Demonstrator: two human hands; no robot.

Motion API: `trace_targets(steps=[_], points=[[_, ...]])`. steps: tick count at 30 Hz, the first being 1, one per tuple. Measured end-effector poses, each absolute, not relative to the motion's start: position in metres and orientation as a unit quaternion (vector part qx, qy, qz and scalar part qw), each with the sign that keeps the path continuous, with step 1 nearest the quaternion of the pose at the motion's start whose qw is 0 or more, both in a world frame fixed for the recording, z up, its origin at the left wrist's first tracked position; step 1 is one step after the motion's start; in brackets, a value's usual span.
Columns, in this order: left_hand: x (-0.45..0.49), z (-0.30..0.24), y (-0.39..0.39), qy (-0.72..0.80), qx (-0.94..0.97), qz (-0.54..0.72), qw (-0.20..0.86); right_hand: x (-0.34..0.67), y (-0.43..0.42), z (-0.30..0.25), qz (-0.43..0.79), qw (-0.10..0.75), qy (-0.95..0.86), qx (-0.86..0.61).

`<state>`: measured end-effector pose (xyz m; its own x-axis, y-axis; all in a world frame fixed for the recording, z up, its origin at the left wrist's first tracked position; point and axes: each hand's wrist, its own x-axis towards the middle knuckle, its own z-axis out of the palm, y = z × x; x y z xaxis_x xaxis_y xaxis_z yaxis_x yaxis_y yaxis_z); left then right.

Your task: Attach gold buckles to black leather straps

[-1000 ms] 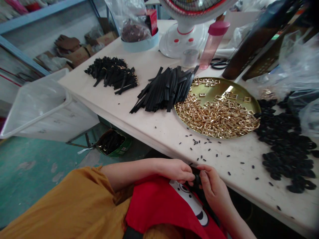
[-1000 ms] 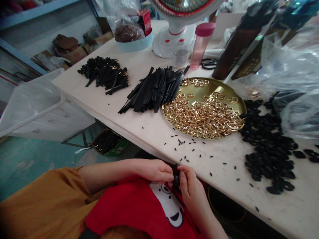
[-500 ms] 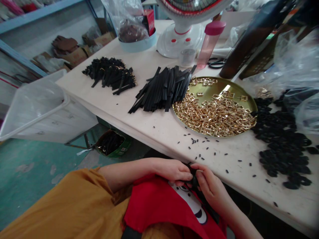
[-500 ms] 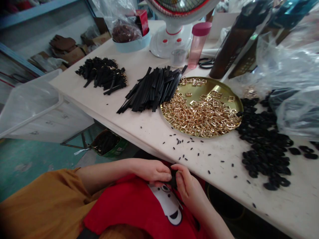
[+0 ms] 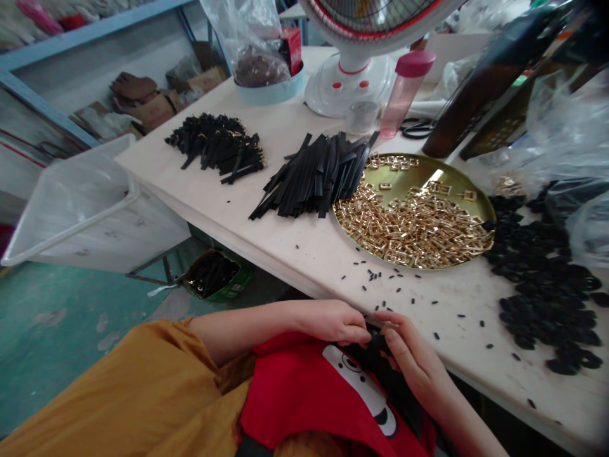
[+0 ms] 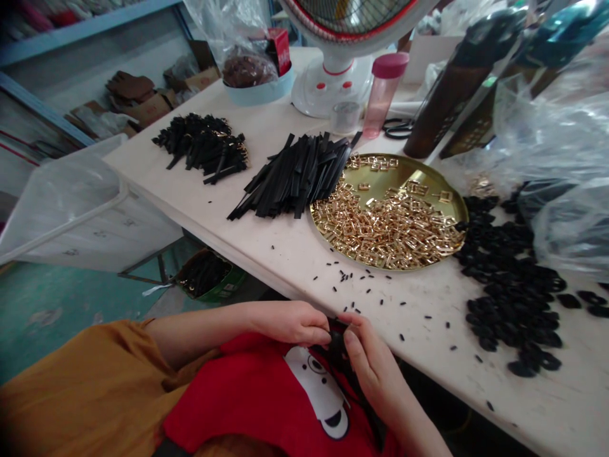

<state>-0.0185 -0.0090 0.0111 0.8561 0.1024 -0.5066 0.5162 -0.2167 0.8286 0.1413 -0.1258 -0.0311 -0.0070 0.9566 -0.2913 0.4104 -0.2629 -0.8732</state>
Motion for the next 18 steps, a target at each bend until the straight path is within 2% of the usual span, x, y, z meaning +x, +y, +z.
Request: trace_targets(steps=[5, 9, 12, 18], points=[[-0.013, 0.006, -0.011, 0.19, 0.79, -0.17, 0.558, 0.129, -0.121, -0.033, 0.383, 0.327, -0.58, -0.64], [-0.013, 0.013, -0.003, 0.2, 0.793, -0.158, 0.553, 0.132, -0.113, -0.029, 0.424, 0.352, -0.521, -0.652], [-0.015, 0.025, 0.013, 0.22, 0.852, -0.133, 0.457, 0.145, -0.104, -0.022, 0.473, 0.371, -0.466, -0.649], [0.0, 0.018, 0.039, 0.265, 0.923, -0.111, 0.257, 0.164, -0.075, -0.036, 0.429, 0.388, -0.455, -0.677]])
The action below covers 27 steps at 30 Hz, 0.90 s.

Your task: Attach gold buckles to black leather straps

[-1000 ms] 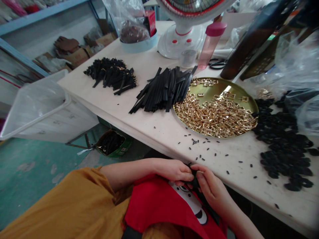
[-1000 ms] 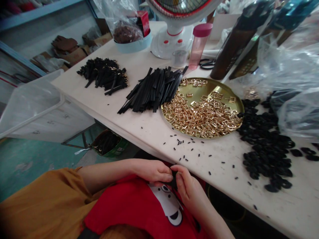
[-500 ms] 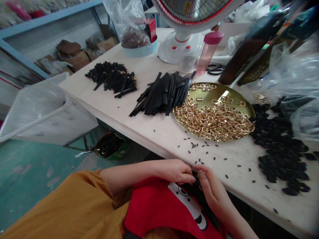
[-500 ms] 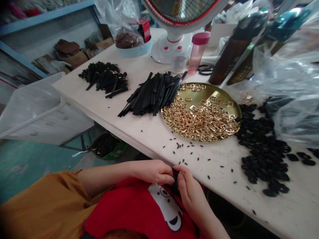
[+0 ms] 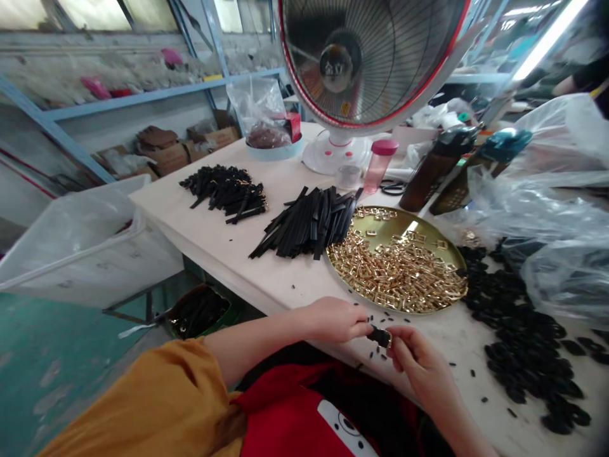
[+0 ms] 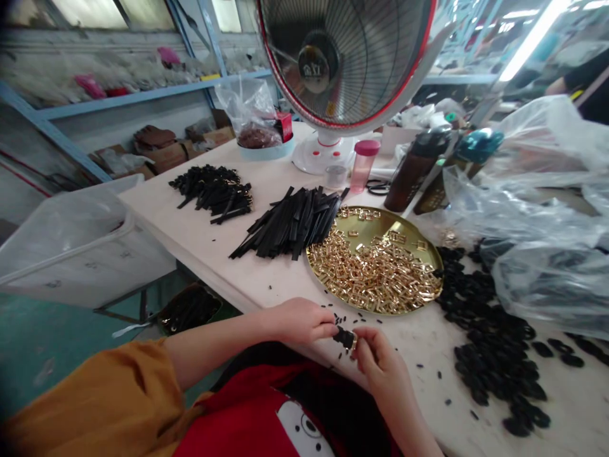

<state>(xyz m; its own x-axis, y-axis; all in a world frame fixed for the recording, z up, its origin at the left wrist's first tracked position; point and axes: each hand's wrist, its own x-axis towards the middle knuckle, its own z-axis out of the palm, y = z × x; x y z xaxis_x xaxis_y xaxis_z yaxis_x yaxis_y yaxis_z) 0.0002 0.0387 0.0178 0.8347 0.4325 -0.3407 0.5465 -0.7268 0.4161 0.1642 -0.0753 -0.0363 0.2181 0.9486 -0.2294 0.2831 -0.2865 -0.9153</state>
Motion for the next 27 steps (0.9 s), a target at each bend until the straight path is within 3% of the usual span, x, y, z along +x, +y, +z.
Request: trace_targets(steps=[10, 16, 21, 27], points=[[0.007, -0.012, 0.048, 0.324, 0.93, -0.096, 0.147, 0.17, -0.066, -0.056, 0.25, 0.367, -0.513, -0.735], [-0.009, -0.005, 0.05, 0.306, 0.951, 0.016, 0.038, 0.175, -0.07, -0.063, 0.174, 0.337, -0.571, -0.728], [-0.002, -0.013, 0.04, 0.216, 0.972, 0.069, 0.064, 0.165, -0.062, -0.059, 0.134, 0.259, -0.644, -0.707], [0.011, -0.028, 0.034, 0.226, 0.964, 0.078, 0.113, 0.161, -0.06, -0.061, 0.182, 0.272, -0.615, -0.718]])
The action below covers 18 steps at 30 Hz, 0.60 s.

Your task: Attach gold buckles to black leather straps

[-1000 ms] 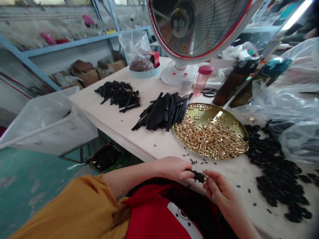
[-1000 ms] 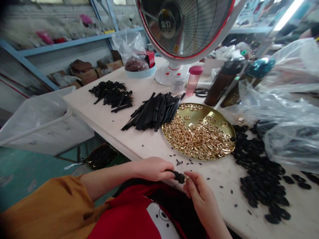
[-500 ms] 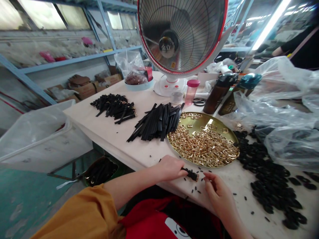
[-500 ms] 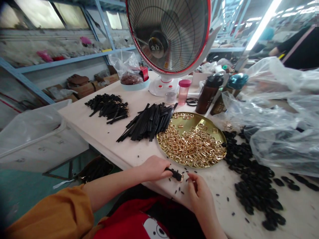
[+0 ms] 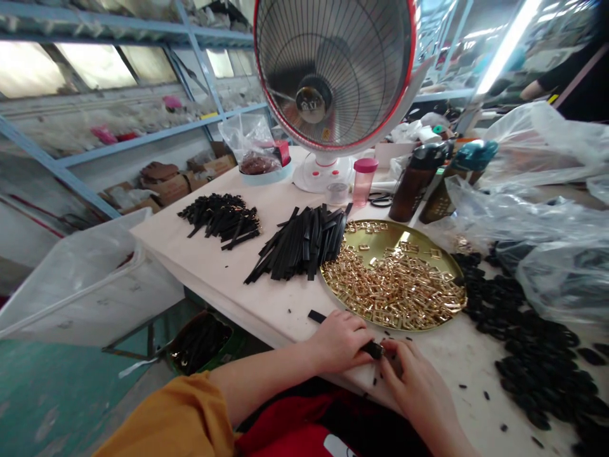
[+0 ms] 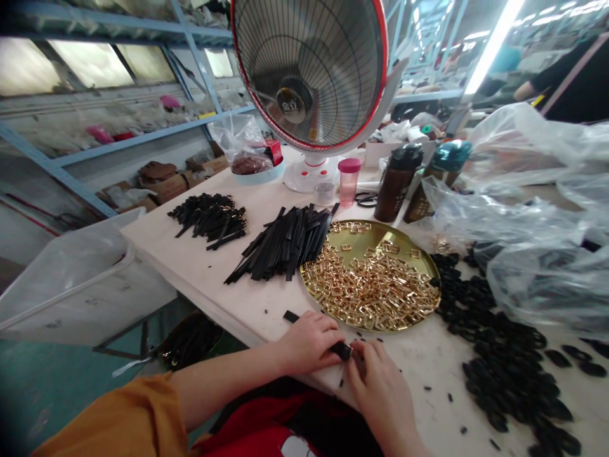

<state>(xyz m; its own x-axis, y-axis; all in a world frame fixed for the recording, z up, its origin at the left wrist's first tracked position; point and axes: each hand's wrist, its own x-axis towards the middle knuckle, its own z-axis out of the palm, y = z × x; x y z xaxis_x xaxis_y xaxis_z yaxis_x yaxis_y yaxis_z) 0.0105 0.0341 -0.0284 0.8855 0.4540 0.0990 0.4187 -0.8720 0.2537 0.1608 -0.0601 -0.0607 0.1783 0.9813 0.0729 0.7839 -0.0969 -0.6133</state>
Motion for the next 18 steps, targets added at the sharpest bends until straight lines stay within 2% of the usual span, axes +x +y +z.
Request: trace_targets(steps=[5, 18], points=[[0.012, -0.026, 0.03, 0.199, 0.969, 0.066, 0.128, 0.159, -0.058, -0.063, 0.317, 0.344, -0.539, -0.701], [0.009, -0.018, 0.038, 0.208, 0.969, 0.037, 0.128, 0.158, -0.054, -0.055, 0.367, 0.375, -0.491, -0.695]])
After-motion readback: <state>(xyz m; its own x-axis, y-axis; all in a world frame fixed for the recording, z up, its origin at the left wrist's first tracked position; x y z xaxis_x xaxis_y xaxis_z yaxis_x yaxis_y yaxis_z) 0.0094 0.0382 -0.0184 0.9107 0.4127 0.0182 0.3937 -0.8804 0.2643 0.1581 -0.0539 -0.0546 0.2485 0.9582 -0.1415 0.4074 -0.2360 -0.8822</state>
